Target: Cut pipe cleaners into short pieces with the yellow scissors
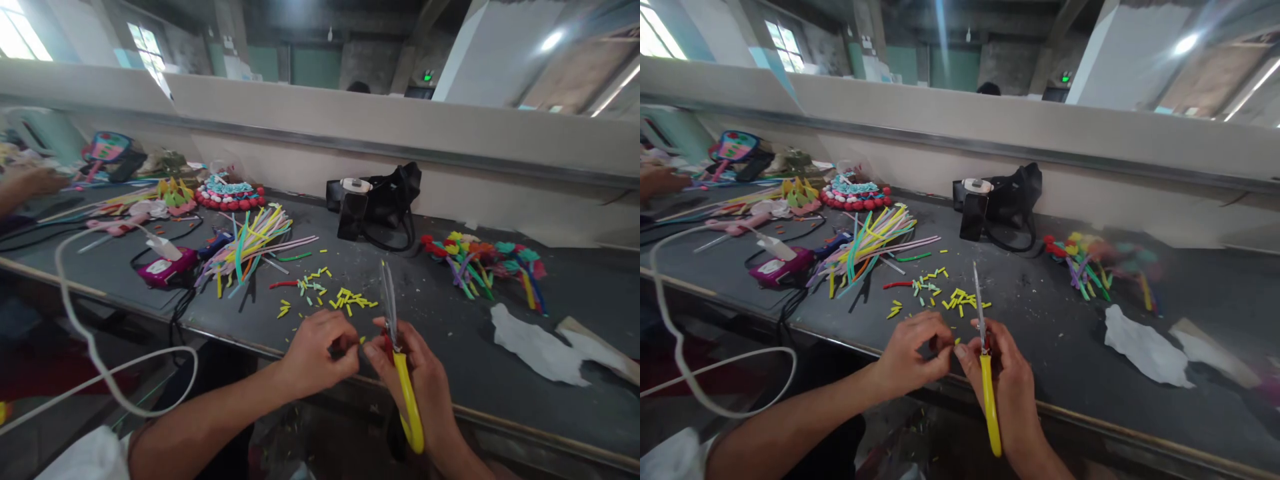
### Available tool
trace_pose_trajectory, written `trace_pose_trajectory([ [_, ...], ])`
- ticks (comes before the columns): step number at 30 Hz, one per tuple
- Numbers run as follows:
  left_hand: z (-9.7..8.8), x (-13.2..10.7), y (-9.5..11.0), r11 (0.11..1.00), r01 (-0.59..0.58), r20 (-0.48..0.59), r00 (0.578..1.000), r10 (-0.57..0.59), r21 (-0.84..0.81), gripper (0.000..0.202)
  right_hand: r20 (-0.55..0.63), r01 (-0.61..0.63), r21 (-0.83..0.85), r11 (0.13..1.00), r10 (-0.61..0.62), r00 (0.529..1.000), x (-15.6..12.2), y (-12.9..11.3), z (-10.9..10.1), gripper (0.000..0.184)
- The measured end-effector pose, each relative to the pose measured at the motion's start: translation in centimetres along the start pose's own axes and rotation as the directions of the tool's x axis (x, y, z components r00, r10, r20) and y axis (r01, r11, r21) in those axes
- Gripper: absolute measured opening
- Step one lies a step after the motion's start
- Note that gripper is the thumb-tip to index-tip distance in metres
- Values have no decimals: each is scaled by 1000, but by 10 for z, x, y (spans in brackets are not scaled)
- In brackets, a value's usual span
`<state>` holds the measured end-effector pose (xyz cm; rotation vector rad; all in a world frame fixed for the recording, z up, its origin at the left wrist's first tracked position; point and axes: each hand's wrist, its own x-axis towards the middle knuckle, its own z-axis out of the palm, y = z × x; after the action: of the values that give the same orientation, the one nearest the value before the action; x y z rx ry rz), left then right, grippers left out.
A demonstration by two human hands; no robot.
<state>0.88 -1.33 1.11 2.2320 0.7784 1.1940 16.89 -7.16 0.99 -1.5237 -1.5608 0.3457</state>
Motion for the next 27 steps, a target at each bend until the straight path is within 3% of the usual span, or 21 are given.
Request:
trace_pose_trajectory([
  [4, 6, -6, 4, 1000, -3, 46, 999, 2, 24, 10, -25, 6, 36, 999, -5, 1000, 2, -4, 1, 26],
  [7, 7, -5, 6, 992, 120, 74, 990, -116, -45, 10, -33, 7, 46, 999, -5, 999, 2, -6, 0, 23],
  [9, 6, -3, 6, 955, 264, 123, 961, -249, -132, 8, -31, -3, 46, 999, 4, 1000, 2, -5, -1, 23],
  [12, 3, 3, 3, 768, 536, 305, 841, -447, -350, 6, -20, -26, 42, 999, 27, 999, 3, -1, -3, 24],
  [14, 1, 7, 0, 568, 671, 451, 741, -497, -476, 10, -2, -28, 48, 998, 28, 1000, 4, 1, -4, 25],
  [16, -2, 10, -2, 406, 734, 541, 677, -498, -545, 12, 14, -22, 74, 997, 21, 1000, 5, 1, -6, 24],
  [24, -2, 11, -3, 163, 832, 684, 533, -498, -530, 12, 21, -7, 96, 995, 5, 1000, 7, -4, -6, 24],
  [27, 0, 11, -3, 118, 823, 689, 535, -489, -555, 10, -4, 29, 36, 999, -29, 1000, 6, -5, -7, 23],
])
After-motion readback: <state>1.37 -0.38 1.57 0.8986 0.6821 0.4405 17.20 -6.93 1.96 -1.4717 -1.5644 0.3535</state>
